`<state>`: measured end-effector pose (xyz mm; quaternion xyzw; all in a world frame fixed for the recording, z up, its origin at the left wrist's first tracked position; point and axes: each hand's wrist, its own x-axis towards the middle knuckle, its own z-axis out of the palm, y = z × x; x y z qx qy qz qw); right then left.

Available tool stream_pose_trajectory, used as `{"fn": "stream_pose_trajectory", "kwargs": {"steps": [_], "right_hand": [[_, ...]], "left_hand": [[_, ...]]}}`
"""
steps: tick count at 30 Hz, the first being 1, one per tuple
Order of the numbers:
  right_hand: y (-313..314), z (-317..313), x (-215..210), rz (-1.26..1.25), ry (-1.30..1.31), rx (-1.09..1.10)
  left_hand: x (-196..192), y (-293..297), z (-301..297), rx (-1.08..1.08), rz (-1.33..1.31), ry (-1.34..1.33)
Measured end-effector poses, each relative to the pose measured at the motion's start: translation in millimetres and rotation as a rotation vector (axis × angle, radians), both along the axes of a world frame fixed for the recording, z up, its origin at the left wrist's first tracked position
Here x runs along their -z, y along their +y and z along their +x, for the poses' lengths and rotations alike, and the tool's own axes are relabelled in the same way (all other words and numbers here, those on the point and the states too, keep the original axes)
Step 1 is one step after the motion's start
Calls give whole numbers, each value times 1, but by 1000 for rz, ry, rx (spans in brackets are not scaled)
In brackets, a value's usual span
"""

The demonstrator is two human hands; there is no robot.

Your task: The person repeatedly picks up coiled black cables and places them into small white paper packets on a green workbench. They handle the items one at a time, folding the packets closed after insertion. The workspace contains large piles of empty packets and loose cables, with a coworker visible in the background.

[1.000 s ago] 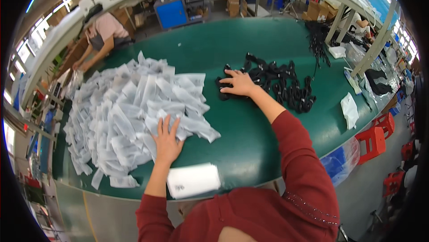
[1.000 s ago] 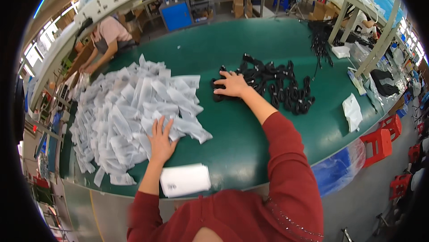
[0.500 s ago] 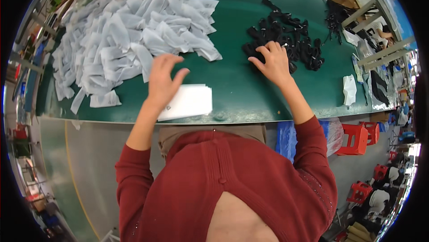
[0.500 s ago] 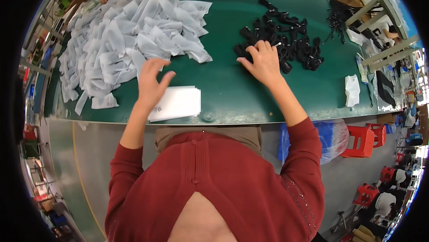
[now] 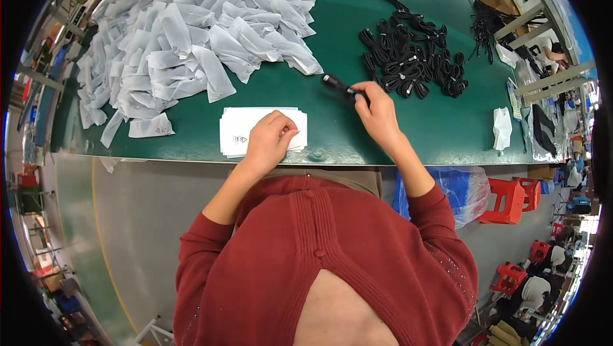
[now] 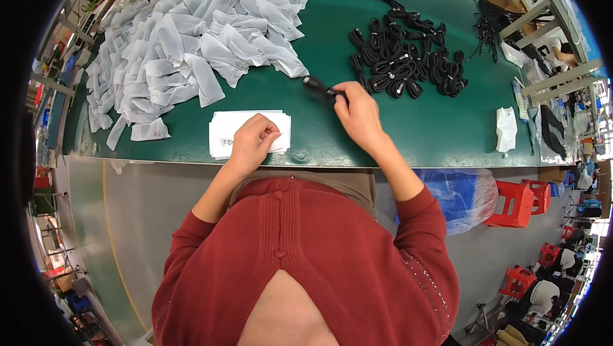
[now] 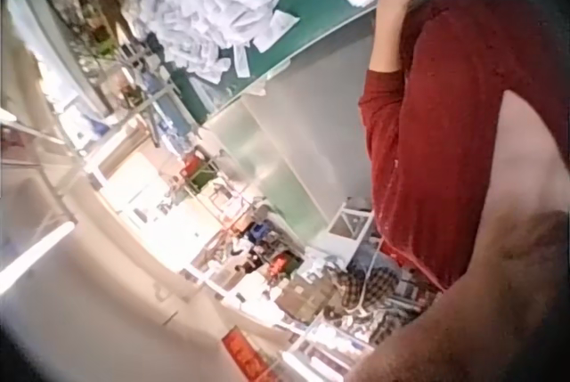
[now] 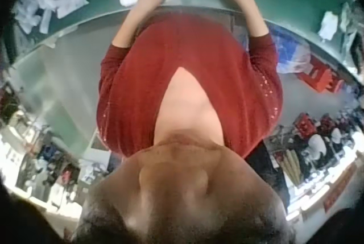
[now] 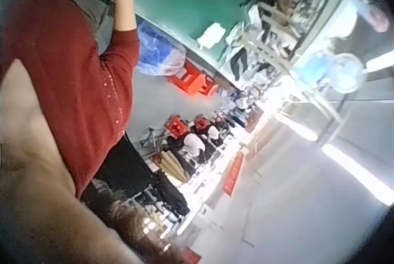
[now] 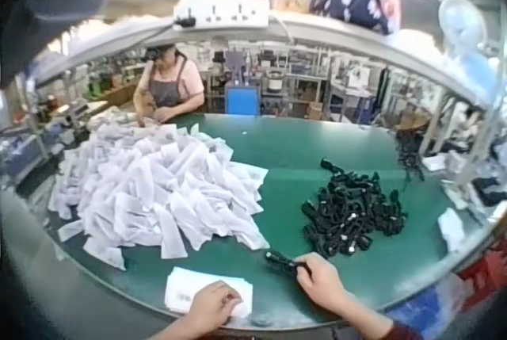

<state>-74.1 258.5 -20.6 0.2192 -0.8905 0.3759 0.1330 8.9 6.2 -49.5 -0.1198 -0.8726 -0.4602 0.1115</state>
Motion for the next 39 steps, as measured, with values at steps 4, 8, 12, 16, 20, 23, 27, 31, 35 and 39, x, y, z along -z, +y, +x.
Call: {"fn": "stream_pose_trajectory", "kwargs": {"steps": [4,8,12,16,20,23,27,31,35,39], "right_hand": [[-9,39,-12,-79,-116,-132],[-9,53,0,-106,-47,-132],[-10,63,5,-62,-8,-119],[-13,71,9,-7,136,-150],[-14,73,10,33,237,-185],[-15,73,11,43,237,-177],[-14,74,15,31,230,-168],[-15,77,16,10,210,-177],[-20,78,18,-2,205,-189],[-24,77,17,12,249,-227]], "left_hand": [[1,0,3,-49,64,-51],[-10,2,6,27,-128,172],[-3,-2,9,56,-238,193],[0,-2,12,-8,-92,94],[4,-5,11,-50,-47,34],[-5,-5,12,-17,-176,197],[-1,-15,14,-9,-228,241],[0,-25,16,-18,-184,125],[-5,-22,19,-34,-72,-18],[-5,-22,18,-67,55,-99]]}}
